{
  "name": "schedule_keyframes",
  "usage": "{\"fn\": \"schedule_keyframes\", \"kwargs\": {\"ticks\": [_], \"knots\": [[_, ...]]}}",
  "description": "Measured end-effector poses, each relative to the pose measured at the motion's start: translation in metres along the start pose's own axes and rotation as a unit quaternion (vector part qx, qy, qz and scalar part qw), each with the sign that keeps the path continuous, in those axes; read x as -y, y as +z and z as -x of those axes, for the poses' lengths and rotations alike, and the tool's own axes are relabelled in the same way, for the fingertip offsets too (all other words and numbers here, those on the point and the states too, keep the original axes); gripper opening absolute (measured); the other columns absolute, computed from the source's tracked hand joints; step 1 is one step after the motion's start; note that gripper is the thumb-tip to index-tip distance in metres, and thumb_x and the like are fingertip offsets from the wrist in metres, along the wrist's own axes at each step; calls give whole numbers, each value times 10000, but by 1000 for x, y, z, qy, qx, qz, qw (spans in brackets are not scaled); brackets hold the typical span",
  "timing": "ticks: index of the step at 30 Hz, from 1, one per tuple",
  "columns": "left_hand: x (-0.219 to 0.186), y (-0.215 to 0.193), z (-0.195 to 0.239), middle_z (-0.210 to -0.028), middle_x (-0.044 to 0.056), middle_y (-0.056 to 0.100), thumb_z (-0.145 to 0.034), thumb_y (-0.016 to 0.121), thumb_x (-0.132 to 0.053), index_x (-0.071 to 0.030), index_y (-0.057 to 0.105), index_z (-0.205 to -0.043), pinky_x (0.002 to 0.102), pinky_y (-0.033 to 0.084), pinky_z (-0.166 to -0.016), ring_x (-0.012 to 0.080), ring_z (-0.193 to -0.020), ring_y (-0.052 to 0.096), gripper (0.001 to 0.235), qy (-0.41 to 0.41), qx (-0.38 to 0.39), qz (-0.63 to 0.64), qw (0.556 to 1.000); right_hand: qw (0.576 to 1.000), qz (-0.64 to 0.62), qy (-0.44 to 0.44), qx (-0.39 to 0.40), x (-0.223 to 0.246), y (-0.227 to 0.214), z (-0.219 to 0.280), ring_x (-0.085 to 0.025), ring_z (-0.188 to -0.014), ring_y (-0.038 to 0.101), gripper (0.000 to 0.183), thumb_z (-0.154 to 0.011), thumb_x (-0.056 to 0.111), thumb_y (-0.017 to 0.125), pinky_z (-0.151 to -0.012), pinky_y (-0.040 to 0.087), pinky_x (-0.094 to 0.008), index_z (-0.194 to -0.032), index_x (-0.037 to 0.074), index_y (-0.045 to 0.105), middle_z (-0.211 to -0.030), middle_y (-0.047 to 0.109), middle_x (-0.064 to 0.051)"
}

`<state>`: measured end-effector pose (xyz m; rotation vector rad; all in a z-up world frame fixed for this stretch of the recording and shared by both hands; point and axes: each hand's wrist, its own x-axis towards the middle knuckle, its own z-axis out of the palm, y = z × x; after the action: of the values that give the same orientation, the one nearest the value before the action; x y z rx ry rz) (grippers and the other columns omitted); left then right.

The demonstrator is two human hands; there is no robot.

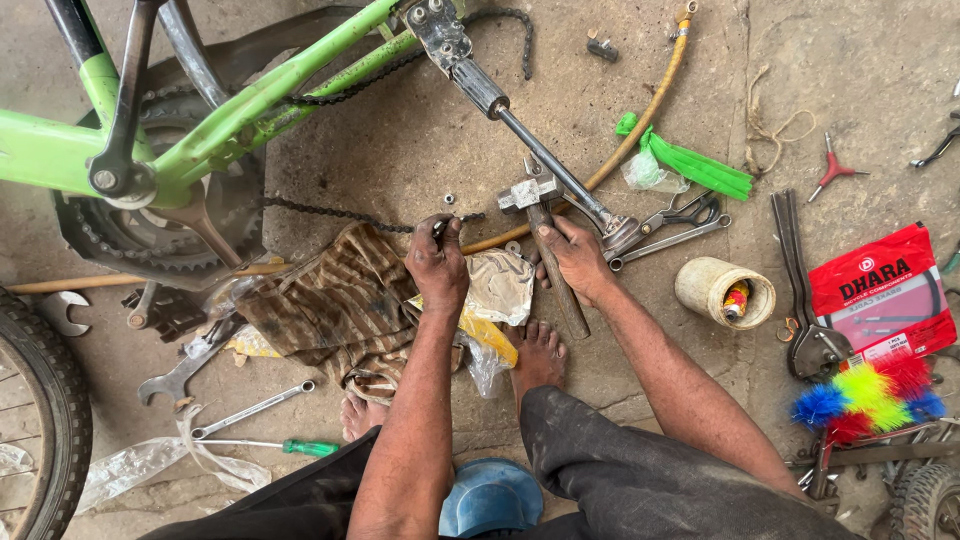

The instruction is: The person is repairing a bicycle chain. They use a hammer and pliers to manipulate the chain links, attempting to remove or adjust a specific link. The person works on the chain while sitting on the ground next to the bicycle.

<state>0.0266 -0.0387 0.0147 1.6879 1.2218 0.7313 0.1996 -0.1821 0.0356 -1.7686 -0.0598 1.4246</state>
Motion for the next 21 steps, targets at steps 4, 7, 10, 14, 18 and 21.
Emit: {"fn": "schedule_keyframes", "kwargs": {"ticks": [4,7,10,14,18,21], "knots": [[-1,0,1,-946,115,717,-1013,714,-107,-59,632,-1071,357,568,-713,225,-826,716,111,11,-1,7,1000,1000,-1,-16,11,-2,-1,1,-121,-611,676,621,-956,535,626,-486,595,-275,-1310,28,562,-807,676,-83],[-3,-1,0,-943,109,715,-1006,715,-98,-59,632,-1077,351,574,-709,221,-828,725,116,0,4,15,1000,1000,5,-5,1,0,0,1,-123,-610,678,599,-955,523,625,-485,595,-277,-1306,42,561,-802,682,-87],[-3,0,0,-948,111,714,-1008,709,-91,-54,623,-1084,351,564,-694,222,-822,719,120,18,0,6,1000,1000,-4,-6,8,3,0,1,-116,-609,675,589,-954,520,623,-489,592,-272,-1311,56,560,-799,680,-83],[3,1,3,-933,115,724,-996,725,-99,-53,638,-1057,355,574,-711,227,-822,729,116,23,-8,-2,1000,1000,3,-4,11,2,0,3,-113,-611,671,583,-968,520,612,-490,590,-272,-1295,39,565,-808,681,-76],[15,8,2,-986,111,749,-1028,690,-159,-55,671,-1067,318,631,-707,214,-873,761,113,0,39,-43,998,1000,2,1,6,2,0,1,-113,-610,666,559,-980,490,609,-493,589,-272,-1310,39,568,-807,680,-80],[24,14,4,-1036,135,753,-1034,668,-212,-56,697,-1105,320,661,-701,224,-873,766,174,-10,76,-81,994,999,40,9,-33,4,2,0,-155,-615,652,596,-992,432,611,-490,585,-297,-1440,74,447,-826,682,-101]]}}
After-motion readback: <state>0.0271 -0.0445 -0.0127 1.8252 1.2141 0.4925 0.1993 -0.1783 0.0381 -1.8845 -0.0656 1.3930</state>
